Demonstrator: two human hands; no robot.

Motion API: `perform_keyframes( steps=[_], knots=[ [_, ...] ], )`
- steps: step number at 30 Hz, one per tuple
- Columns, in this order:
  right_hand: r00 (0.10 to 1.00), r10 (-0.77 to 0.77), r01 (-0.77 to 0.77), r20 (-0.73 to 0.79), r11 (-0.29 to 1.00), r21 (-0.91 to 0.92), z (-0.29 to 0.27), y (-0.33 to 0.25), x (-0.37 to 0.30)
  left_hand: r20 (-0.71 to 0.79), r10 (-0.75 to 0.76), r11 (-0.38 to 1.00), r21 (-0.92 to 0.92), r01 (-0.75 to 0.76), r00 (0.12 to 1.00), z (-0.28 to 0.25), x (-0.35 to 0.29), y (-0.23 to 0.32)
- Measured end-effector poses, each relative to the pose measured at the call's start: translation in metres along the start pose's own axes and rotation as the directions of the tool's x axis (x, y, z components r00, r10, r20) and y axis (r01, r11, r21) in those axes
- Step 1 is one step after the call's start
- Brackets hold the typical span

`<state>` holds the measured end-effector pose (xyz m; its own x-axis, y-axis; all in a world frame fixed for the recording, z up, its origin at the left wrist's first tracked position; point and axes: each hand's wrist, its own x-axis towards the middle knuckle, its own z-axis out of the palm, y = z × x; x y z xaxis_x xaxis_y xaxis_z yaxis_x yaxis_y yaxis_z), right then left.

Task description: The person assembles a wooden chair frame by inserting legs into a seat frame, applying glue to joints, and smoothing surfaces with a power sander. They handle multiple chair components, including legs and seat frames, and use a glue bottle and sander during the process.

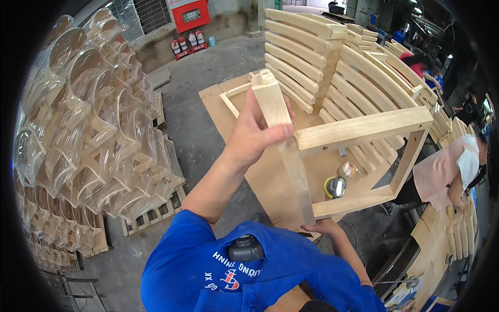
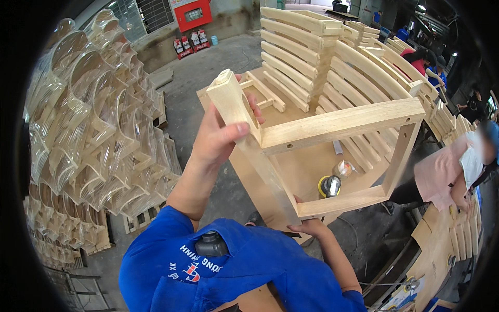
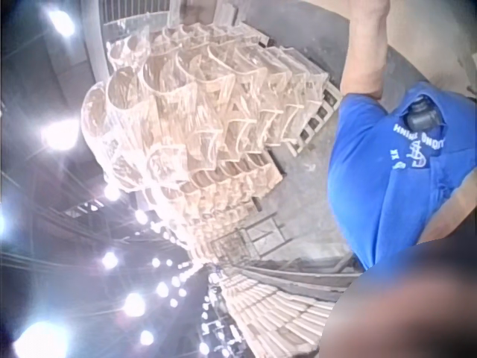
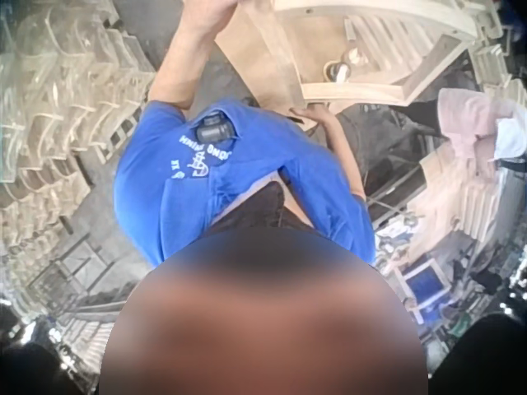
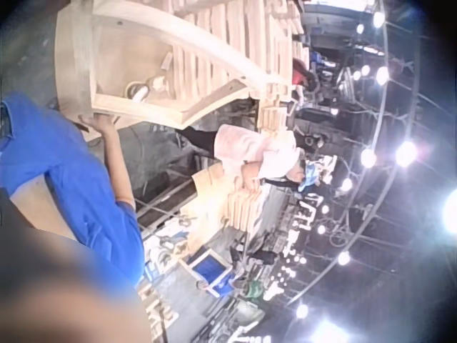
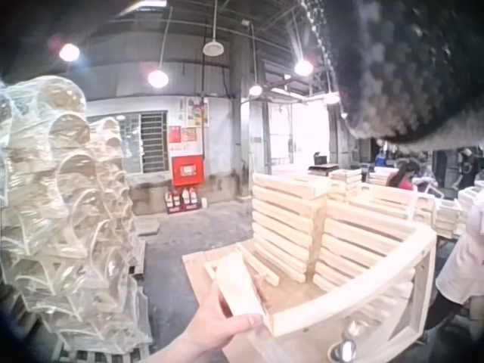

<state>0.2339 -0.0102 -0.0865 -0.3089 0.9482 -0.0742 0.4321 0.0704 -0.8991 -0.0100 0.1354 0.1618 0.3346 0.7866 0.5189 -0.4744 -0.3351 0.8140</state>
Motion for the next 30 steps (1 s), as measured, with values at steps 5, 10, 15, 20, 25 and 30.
perform_keyframes(
  steps=[5, 10, 15, 20, 25, 30],
  knots=[
    [0.997, 0.07, -0.072, 0.045, 0.996, 0.059, -0.007, -0.01, -0.01, -0.023, 0.04, 0.998, -0.051, -0.041, 0.999, -0.006, 0.003, -0.005],
    [0.956, 0.008, -0.058, 0.293, 0.985, 0.16, -0.036, -0.03, -0.019, -0.001, 0.055, 0.966, -0.254, -0.053, 0.998, -0.019, 0.014, -0.01],
    [0.827, -0.305, -0.14, 0.472, 0.701, 0.699, -0.071, -0.045, -0.026, 0.077, 0.077, 0.906, -0.421, -0.038, 0.994, -0.009, 0.013, -0.009],
    [0.838, -0.273, -0.336, 0.471, 0.421, 0.842, -0.06, -0.032, -0.039, -0.02, 0.023, 0.977, -0.213, -0.027, 1.0, -0.002, 0.017, -0.017],
    [0.832, -0.308, -0.384, 0.461, 0.279, 0.88, -0.044, -0.012, -0.038, -0.167, -0.044, 0.994, -0.103, 0.027, 0.985, -0.012, 0.019, -0.038],
    [0.955, -0.038, -0.256, 0.296, 0.405, 0.878, -0.064, -0.014, -0.051, -0.314, -0.034, 0.999, -0.048, 0.02, 0.949, -0.031, 0.04, -0.043]
  ],
)
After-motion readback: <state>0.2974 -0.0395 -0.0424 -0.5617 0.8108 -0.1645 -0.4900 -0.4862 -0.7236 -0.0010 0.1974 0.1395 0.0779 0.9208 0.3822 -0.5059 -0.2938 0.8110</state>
